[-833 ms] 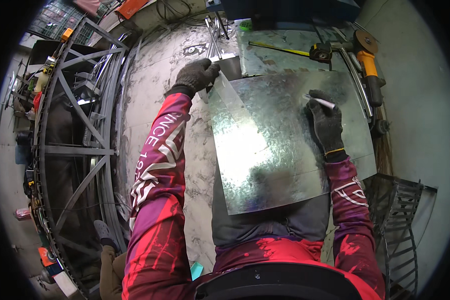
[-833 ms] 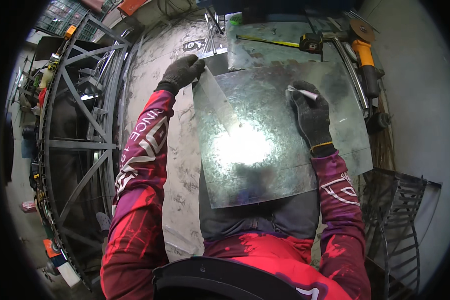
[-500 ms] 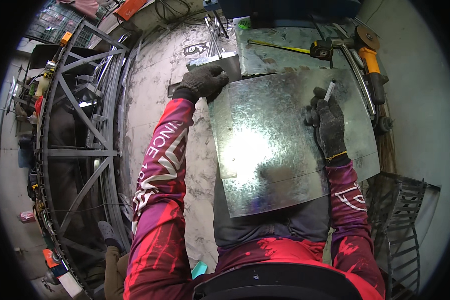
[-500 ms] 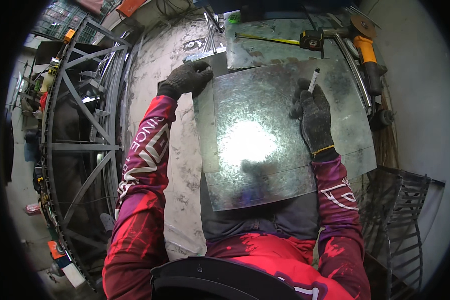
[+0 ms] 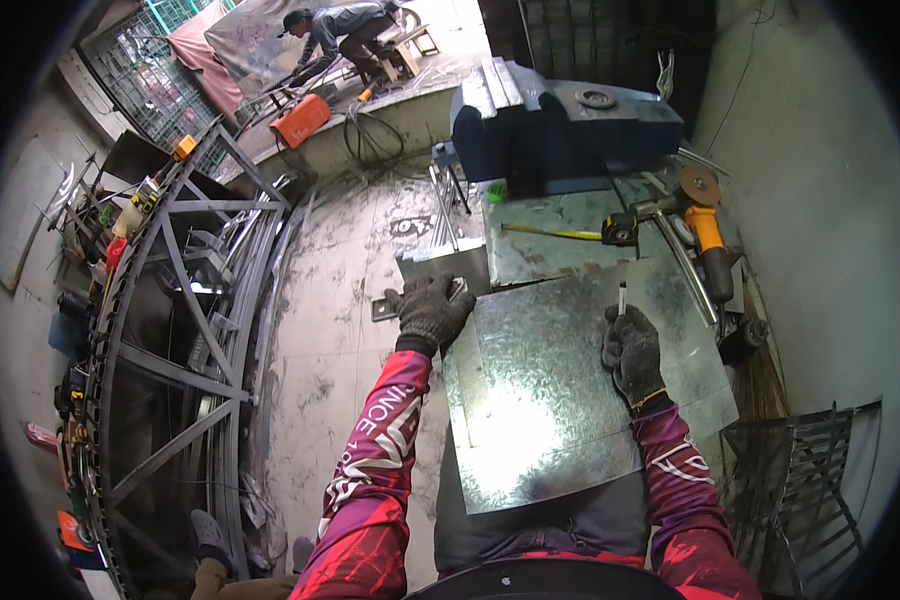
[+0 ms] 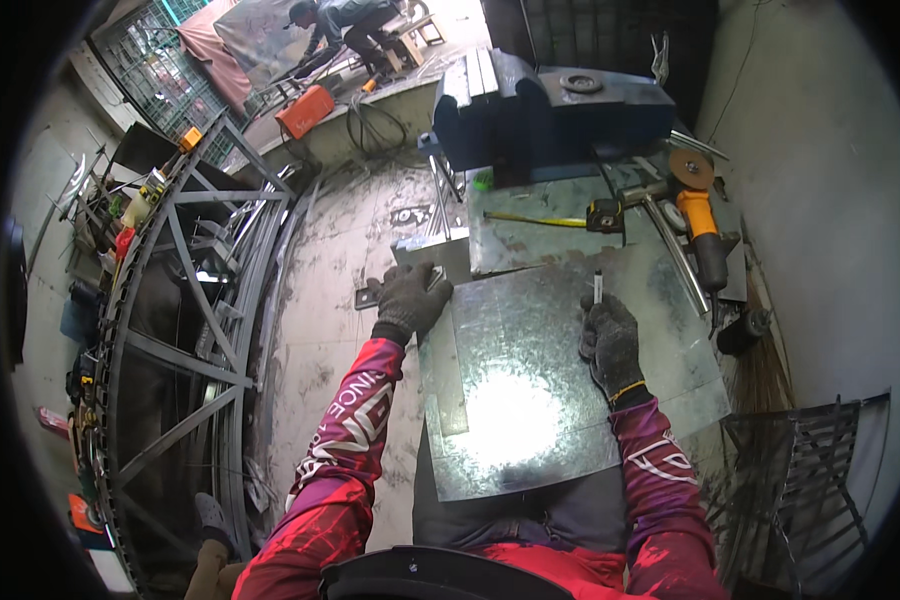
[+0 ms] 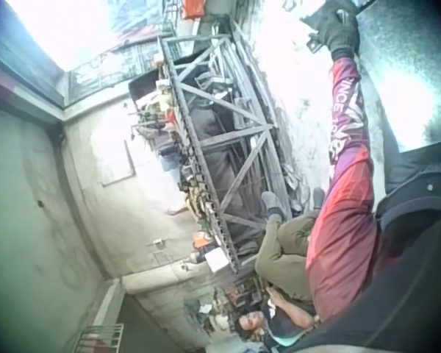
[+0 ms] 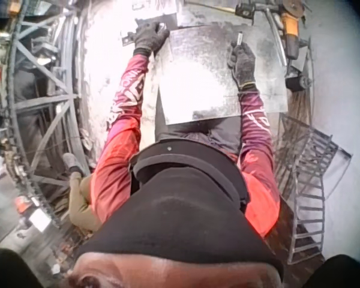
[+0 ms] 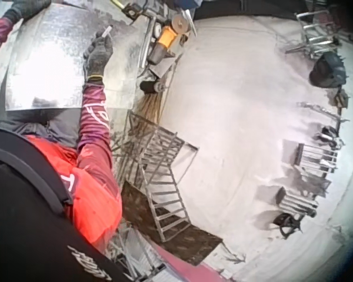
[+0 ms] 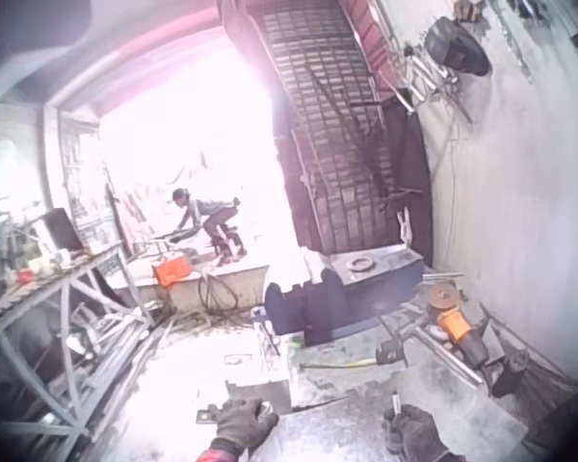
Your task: Measure and mark a galvanized metal sheet using a tape measure and a permanent marker.
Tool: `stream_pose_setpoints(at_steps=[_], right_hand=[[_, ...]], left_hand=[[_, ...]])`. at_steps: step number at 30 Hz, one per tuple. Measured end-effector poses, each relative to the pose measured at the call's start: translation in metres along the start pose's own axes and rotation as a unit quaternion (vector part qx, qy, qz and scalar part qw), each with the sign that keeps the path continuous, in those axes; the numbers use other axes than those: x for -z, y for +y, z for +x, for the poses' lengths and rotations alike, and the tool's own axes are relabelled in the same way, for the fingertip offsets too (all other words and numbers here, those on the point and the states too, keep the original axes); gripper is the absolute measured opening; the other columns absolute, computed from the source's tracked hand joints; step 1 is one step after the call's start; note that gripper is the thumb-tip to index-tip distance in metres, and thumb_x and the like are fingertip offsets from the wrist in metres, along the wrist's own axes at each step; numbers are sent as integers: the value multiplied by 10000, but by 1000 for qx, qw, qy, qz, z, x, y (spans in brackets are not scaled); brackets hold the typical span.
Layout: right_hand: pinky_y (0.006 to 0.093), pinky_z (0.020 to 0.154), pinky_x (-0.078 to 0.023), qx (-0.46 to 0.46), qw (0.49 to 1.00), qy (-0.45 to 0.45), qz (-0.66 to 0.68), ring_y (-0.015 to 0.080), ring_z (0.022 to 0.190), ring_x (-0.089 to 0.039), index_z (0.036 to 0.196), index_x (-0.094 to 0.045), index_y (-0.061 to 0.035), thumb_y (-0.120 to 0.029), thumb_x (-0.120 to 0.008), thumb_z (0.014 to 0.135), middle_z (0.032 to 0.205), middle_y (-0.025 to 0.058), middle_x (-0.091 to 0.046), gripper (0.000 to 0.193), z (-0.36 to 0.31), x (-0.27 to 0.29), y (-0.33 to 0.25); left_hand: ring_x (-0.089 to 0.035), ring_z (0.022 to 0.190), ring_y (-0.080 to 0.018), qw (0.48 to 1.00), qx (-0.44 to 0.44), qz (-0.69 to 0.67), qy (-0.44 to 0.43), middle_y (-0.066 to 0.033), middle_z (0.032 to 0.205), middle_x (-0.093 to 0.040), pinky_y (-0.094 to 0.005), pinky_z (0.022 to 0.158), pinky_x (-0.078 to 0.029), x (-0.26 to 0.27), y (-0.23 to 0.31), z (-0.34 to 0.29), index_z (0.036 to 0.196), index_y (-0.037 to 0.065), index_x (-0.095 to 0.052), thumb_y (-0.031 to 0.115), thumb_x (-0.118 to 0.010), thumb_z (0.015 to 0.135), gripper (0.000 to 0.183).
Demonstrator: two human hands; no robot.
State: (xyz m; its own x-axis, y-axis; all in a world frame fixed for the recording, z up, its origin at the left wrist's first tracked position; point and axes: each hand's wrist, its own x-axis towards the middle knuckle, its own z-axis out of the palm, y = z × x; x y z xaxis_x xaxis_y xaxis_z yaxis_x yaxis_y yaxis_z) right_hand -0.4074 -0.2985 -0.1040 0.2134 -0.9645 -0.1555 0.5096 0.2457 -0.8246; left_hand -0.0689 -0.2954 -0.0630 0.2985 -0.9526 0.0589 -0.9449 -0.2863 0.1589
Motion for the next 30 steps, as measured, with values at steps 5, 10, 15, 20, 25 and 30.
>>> stream_pose_setpoints(at_steps=[5,10,15,20,25,30], right_hand=[[226,405,-336,-45,999,9,5,57,477,-392,1083,-607,-75,-212,-536,1081,682,-33,-484,155,-7,-3,7],[243,449,-386,-81,995,-51,18,71,511,-440,1091,-614,-61,-205,-556,1074,689,-17,-508,156,8,-34,16],[363,760,-608,10,999,-20,37,142,719,-620,1117,-638,-52,-198,-596,1060,769,-7,-586,163,30,-68,35],[307,721,-554,59,993,-63,-75,110,772,-592,1071,-667,-52,-265,-656,1039,865,-11,-614,216,19,-72,48],[287,676,-501,29,988,-80,-126,106,728,-574,1025,-657,-44,-228,-656,1037,836,-6,-613,185,-4,-82,43],[306,683,-518,96,984,-13,-147,125,647,-564,982,-638,-48,-234,-610,1055,780,20,-604,201,10,-65,48]], left_hand=[[-501,1343,-373,999,11,5,49,-174,1380,-612,-753,1127,-128,-4,4,-17,1353,182,-642,556,-551,927,574],[-475,1361,-424,985,-64,-65,149,-195,1397,-592,-648,1183,-217,-32,10,-29,1347,135,-631,376,-594,943,472],[-445,1399,-455,972,-174,-141,71,-234,1395,-577,-532,1209,-291,-32,51,-87,1336,60,-544,226,-604,938,435],[-441,1396,-469,953,-112,-277,57,-222,1327,-587,-608,1196,-271,-16,83,-118,1322,48,-553,321,-642,971,453],[-578,1107,-459,945,-174,-247,125,-215,1129,-623,-556,1080,-374,-26,75,-121,1075,30,-620,194,-576,976,197],[-578,1035,-456,944,-165,-262,118,-230,1046,-618,-528,1015,-426,-28,75,-122,1051,15,-617,136,-593,956,156]])
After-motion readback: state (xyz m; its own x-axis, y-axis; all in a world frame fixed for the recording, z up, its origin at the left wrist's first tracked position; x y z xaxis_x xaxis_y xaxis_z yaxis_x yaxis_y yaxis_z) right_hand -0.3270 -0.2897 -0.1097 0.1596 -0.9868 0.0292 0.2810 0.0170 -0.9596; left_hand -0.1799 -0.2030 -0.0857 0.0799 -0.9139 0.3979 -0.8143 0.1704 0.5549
